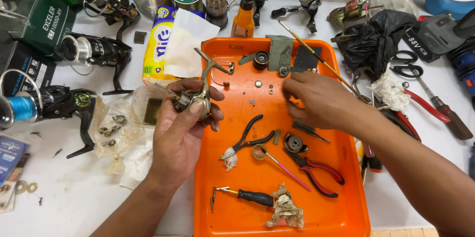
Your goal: The person disassembles a fishing reel, removes the handle and side plate, and uses a screwdriver to loosen screws. They place small parts on an orange tray and continue to manipulate the reel body and components.
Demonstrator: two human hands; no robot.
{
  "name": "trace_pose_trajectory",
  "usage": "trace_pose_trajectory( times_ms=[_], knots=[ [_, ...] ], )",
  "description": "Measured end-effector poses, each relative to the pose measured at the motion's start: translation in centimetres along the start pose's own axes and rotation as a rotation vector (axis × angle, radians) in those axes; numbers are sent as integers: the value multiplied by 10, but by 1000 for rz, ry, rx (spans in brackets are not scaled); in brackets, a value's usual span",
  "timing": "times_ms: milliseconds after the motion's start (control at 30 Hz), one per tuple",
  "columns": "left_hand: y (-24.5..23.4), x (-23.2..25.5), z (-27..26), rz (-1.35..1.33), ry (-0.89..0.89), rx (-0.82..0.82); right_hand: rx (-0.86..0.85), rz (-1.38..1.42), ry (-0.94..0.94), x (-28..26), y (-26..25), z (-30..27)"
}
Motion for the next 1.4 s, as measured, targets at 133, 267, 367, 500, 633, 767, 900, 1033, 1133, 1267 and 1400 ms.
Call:
trace_pose_trajectory(
  times_ms=[133, 267, 367, 500, 633, 767, 900, 1033, 1133, 1267, 1400],
  knots=[
    [-2, -2, 1, 4, -1, 2, -76, -42, -44, -35, 22, 39],
    [-4, 2, 2, 2, 18, 7, -80, -70, -253, -59, 43, 72],
    [-5, 5, 1, -6, 24, 6, -131, -29, -266, -68, 45, 85],
    [-3, 9, 1, -18, 38, -11, -152, 15, -210, -62, 29, 85],
    [-3, 10, 0, -55, 38, -17, -226, -34, -87, -40, 13, 71],
    [-2, 7, 0, -32, 35, -23, -199, -61, -226, -24, 27, 60],
    [-4, 2, 3, 2, 14, 5, -226, -86, -237, -24, 37, 57],
    [-5, 1, 4, 5, 18, 10, -214, -108, -286, -24, 44, 59],
    [-6, 2, 4, -4, 17, 19, -185, -66, -328, -28, 43, 61],
    [-7, 4, 4, -14, 31, 3, -208, 0, -259, -37, 38, 69],
    [-8, 5, 4, -13, 32, 7, -145, -8, -283, -48, 40, 80]
  ],
)
Point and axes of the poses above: each hand's wrist, its own z-axis towards the middle knuckle, its own y-axis out of the palm, x = y × z, the point moved 6 cm from there along z, towards the middle knuckle, and after that the axes turned 10 degrees about z, right-handed, at the moved point
